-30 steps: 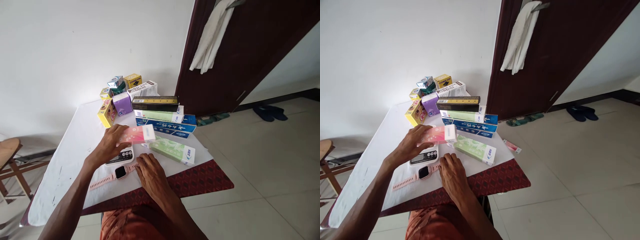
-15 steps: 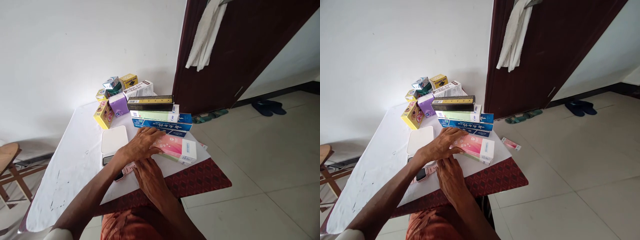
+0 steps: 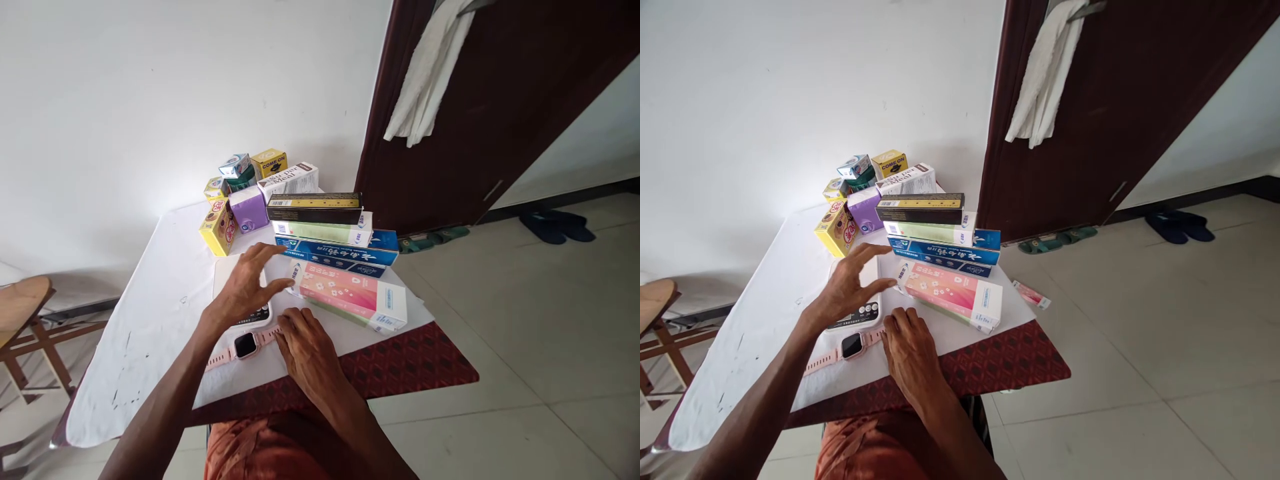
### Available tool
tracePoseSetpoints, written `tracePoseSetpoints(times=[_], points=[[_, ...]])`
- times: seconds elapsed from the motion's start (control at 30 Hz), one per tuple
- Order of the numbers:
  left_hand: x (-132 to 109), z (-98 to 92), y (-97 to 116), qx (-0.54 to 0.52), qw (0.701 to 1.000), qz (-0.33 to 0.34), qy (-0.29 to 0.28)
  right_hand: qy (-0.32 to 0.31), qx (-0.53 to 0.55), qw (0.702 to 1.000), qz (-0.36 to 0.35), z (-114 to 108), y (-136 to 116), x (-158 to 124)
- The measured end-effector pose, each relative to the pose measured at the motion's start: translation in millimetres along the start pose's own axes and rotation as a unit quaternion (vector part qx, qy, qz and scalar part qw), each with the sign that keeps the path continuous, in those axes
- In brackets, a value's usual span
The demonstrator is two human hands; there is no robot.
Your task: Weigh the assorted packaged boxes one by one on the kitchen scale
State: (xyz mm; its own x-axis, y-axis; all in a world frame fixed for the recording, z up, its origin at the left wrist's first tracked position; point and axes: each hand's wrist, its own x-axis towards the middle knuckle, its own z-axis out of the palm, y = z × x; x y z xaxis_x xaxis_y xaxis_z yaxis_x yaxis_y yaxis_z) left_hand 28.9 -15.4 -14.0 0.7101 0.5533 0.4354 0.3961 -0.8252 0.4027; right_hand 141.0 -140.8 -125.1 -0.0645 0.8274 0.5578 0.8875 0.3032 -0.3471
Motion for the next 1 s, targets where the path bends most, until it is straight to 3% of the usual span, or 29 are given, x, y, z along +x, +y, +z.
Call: tracePoseSetpoints(times=[0.2, 0.3, 0.5, 0.6, 0.7, 0.87, 1.0], points=[[18.5, 39.0, 22.3, 0.034, 0.988, 0.081, -0.125, 0.047, -0.040, 0.997, -0.040, 8.6, 5.1, -5.5], [28.6, 54.7, 27.9, 0.057, 0.980, 0.085, -0.173, 0.034, -0.058, 0.997, -0.048, 7.8, 5.4, -6.5], [33.2, 59.2, 29.9, 0.070, 0.977, 0.067, -0.187, 0.021, -0.045, 0.998, -0.050, 5.6, 4.3, -5.9], [28.8, 46.3, 30.2, 0.069, 0.982, 0.058, -0.168, 0.027, -0.027, 0.998, -0.040, 8.0, 5.2, -6.4], [20.0, 21.1, 23.7, 0.080, 0.989, 0.035, -0.118, 0.027, -0.013, 0.999, -0.028, 7.0, 4.5, -5.2], [-5.1, -30.5, -7.7, 0.108, 0.993, -0.016, -0.034, 0.009, 0.004, 1.000, -0.017, 0.1, 0.9, -1.7], [-31.4, -53.5, -36.1, 0.144, 0.985, -0.098, -0.015, -0.002, 0.009, 1.000, -0.016, -1.4, 0.2, -1.0]])
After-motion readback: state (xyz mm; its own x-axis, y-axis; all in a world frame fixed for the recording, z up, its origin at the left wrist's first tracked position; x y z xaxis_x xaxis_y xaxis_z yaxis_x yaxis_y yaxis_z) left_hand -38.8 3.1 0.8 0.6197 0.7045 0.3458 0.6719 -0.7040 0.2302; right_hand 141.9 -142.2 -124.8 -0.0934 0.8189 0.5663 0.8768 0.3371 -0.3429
